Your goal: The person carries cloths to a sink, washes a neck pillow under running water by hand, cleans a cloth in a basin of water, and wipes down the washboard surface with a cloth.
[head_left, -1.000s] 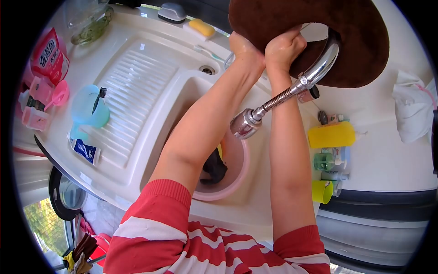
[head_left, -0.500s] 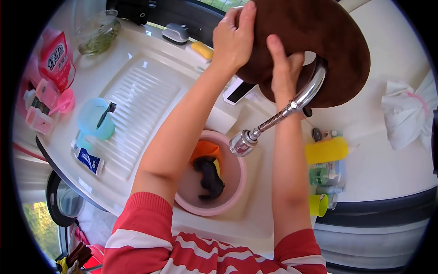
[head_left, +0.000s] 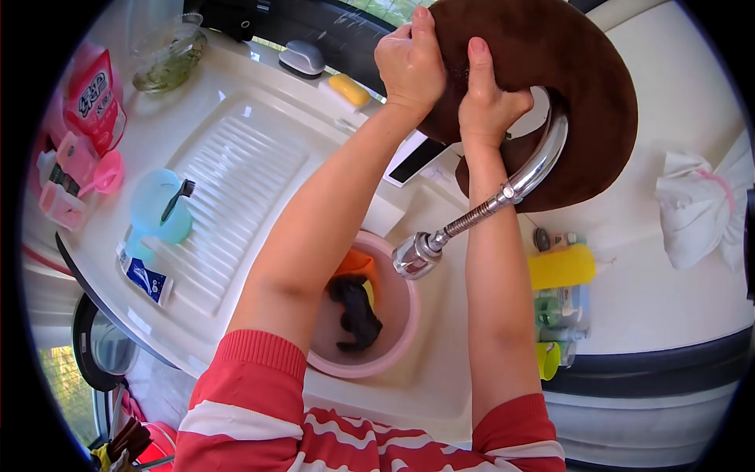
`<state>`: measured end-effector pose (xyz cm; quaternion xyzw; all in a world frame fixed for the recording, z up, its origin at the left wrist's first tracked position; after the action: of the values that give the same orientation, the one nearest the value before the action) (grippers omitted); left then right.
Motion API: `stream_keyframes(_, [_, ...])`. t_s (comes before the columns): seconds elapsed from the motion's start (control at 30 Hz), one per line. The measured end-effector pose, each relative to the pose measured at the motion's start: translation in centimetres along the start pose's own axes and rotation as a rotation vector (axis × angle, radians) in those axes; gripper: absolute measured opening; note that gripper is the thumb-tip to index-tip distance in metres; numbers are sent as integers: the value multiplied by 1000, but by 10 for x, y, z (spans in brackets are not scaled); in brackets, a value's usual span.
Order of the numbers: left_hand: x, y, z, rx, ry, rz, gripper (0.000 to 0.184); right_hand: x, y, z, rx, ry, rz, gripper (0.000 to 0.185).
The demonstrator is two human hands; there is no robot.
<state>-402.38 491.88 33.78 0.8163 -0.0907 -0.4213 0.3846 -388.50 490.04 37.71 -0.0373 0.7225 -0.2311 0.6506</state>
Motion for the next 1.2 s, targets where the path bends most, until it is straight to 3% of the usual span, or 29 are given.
stream_keyframes(0.07, [3,-12,-7,-219,-26,-179,48,0,1,2,-7,23,7,36])
stream_keyframes(0.17, [6,-14,-5,159,22,133,51,0,-1,2,-3,30,35,37])
stream_keyframes(0.27, [12,-16,-6,268,-33,243,50,2,2,5,9,14,26,39])
stream_keyframes(0.37, [15,-14,-3,148,-25,319,47,1,-2,7,30,-40,-7,43])
stream_keyframes(0.4, [13,-19,-10,95,-95,190,44,3,-5,8,39,-63,-27,44])
stream_keyframes(0.47, [10,-53,-26,-21,-251,-55,40,7,-3,17,308,-187,-296,41])
stream_keyframes(0.5, [-1,-64,-30,-107,-430,166,34,8,-6,18,347,-229,-371,42])
stream_keyframes(0.53, [-15,-48,-21,20,-467,367,45,8,-9,19,389,-275,-446,44])
stream_keyframes(0.57, [-25,-30,-16,150,-494,570,55,11,-16,11,180,-268,-360,45])
stream_keyframes(0.63, [-39,-2,-44,459,-687,564,66,11,-10,19,273,-294,-479,43])
stream_keyframes(0.67, [-25,42,-34,432,-846,529,68,7,-28,14,156,-337,-427,46])
stream_keyframes(0.7, [-28,37,-43,384,-807,478,68,3,-45,10,35,-380,-366,51])
stream_keyframes(0.73, [-33,29,-56,335,-766,422,69,0,-38,13,-167,-321,-470,50])
stream_keyframes(0.8, [-38,40,-50,263,-695,335,68,-4,-35,14,-204,-195,-475,50])
stream_keyframes(0.9, [-44,40,-38,168,-462,32,62,-1,-30,8,-254,-5,-474,49])
stream_keyframes(0.93, [-39,32,-34,129,-443,215,56,-1,-27,6,-271,51,-472,48])
stream_keyframes(1.03, [-34,36,-21,101,-193,50,55,-5,-20,7,-236,142,-335,41])
stream_keyframes(1.2, [-30,25,-18,57,-72,-25,51,-9,-22,6,-124,162,-174,29])
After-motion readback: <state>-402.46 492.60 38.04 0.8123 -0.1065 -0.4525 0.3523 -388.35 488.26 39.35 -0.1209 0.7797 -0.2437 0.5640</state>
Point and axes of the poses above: each hand's wrist, its own x-axis away from the middle knuckle, its own z-axis out of the back of the hand, y = z × x, the point moved 7 cm from there along -x, towards the middle knuckle, and after that the axes turned 1 degree about z, right-handed, at the moved point
